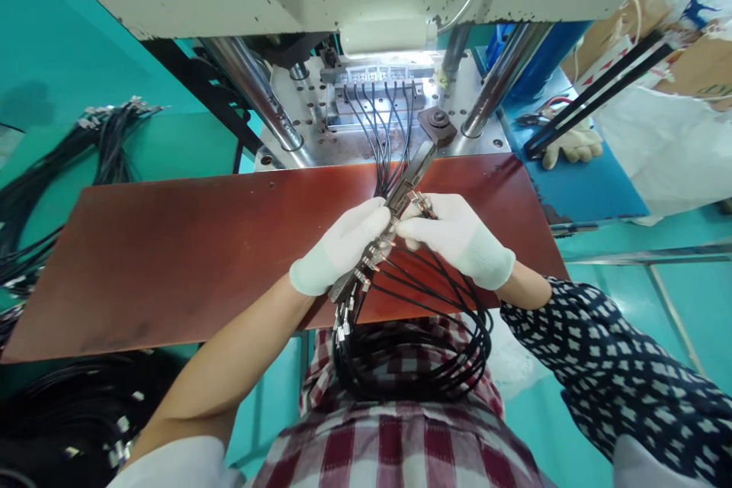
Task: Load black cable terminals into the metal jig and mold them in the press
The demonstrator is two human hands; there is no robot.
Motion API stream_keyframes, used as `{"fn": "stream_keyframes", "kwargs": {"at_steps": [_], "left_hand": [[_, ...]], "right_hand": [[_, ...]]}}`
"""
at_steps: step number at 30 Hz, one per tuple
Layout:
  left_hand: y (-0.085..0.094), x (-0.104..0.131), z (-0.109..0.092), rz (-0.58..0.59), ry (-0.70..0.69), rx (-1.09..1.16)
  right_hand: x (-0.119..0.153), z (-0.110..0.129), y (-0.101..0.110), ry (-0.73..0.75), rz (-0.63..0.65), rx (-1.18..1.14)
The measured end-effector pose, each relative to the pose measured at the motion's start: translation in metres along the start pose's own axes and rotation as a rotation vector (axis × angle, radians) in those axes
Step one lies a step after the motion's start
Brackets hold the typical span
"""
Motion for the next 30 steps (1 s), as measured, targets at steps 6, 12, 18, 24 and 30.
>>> {"fn": "stream_keyframes", "kwargs": {"at_steps": [6,12,18,24,30], "left_hand": [[0.001,0.001,0.001,-0.102,-0.154,-0.521],[0.002,0.001,-0.006,-0.08,-0.083,-0.211],[0.003,0.002,-0.008,-0.023,-0.04,-0.007],[0.005,0.002,-0.001,0.019,-0.025,0.061],[0.005,0.002,-0.003,0.02,-0.077,-0.252]], "right_hand": [[0.002,-0.005,-0.002,-0.016,-0.043,0.064],[0.011,-0.007,-0.002,0.035,-0.179,-0.075],[0.01,-0.004,0.002,-0.012,-0.149,-0.027],[0.005,-0.006,0.004,-0.049,-0.158,-0.059],[0.004,-0.006,0.003,-0.069,-0.142,-0.042]]}}
Point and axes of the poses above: each hand's wrist, its own x-axis away from the middle knuckle, its own y-axis out of the back of the hand, z = x × y, the point moved 2 cm from there along -x, towards the middle knuckle, and after that the axes turned 7 degrees about -y, right-handed, at the moved point
